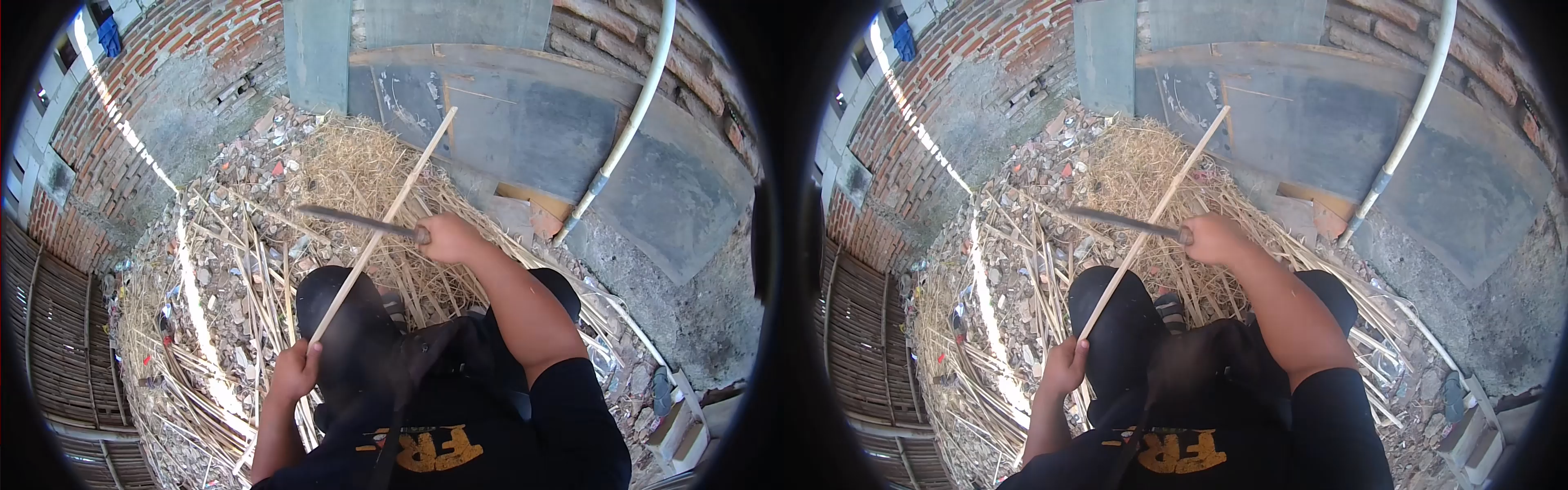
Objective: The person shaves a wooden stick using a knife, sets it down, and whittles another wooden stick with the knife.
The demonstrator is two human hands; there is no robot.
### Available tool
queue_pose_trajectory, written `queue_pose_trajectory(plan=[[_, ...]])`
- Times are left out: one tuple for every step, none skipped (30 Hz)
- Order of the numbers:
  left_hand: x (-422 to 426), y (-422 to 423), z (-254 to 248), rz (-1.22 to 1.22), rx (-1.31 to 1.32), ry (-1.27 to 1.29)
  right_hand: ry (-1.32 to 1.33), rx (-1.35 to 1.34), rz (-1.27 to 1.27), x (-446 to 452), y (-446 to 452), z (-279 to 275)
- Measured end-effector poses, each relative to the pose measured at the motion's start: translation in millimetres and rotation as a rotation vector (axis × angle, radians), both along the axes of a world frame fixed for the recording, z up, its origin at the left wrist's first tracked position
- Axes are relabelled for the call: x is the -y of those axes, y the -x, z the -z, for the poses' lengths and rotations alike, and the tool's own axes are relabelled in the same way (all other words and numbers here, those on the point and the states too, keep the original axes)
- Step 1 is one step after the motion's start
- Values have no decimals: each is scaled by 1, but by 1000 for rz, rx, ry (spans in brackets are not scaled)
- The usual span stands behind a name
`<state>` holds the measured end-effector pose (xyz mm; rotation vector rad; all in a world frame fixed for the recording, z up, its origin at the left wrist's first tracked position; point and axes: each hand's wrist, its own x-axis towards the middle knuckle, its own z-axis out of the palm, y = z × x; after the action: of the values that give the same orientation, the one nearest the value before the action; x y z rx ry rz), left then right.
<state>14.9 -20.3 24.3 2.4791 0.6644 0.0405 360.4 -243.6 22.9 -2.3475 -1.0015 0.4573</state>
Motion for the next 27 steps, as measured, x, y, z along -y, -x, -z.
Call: queue_pose_trajectory(plan=[[-1,1,0,-10,-8,5,62,56,-60,-2,9,-9],[-4,3,2,-5,-4,-5,123,110,-123,-4,18,-16],[-4,4,3,-6,-2,-3,182,162,-186,-6,24,-19],[-5,4,3,-6,-1,-2,181,181,-195,-9,27,-18],[-5,5,4,-6,0,-2,162,151,-184,-11,25,-16],[-5,6,5,-11,6,-7,143,121,-172,-12,18,-11],[-5,6,7,-15,13,-12,126,91,-159,-13,11,-5],[-4,7,8,-17,23,-15,76,49,-97,-13,3,3],[-4,6,8,-12,27,-21,27,13,-32,-13,-8,11],[-4,7,7,-9,30,-27,-22,-25,32,-12,-17,17],[-4,7,6,-6,32,-33,-56,-59,71,-8,-25,22],[-3,6,5,-8,36,-27,-89,-91,107,-3,-31,24],[-3,7,4,-12,36,-22,-122,-128,142,-1,-35,27],[-4,7,3,-14,33,-18,-150,-54,147,-1,-36,33],[-5,7,4,-11,37,-14,-176,18,153,-1,-32,34],[-8,8,7,-5,40,-8,-201,89,163,1,-29,35],[-8,7,9,4,42,-2,-148,56,136,2,-28,36],[-7,6,9,2,43,-7,-96,23,111,2,-18,19],[-5,5,9,0,46,-12,-43,-9,86,1,-11,6],[-4,4,8,-4,49,-17,-13,11,39,-1,-5,4],[-3,3,7,0,48,-17,17,31,-11,-2,2,4],[-2,2,6,1,47,-17,47,50,-64,-4,8,3],[-2,2,5,0,46,-19,86,79,-95,-7,12,-1],[-3,3,6,2,49,-20,124,108,-128,-10,17,-6],[-3,4,7,4,52,-22,161,137,-161,-12,19,-8],[-4,5,8,4,55,-25,131,114,-146,-13,16,-7],[-4,6,9,-7,58,-33,102,90,-131,-13,10,-5]])
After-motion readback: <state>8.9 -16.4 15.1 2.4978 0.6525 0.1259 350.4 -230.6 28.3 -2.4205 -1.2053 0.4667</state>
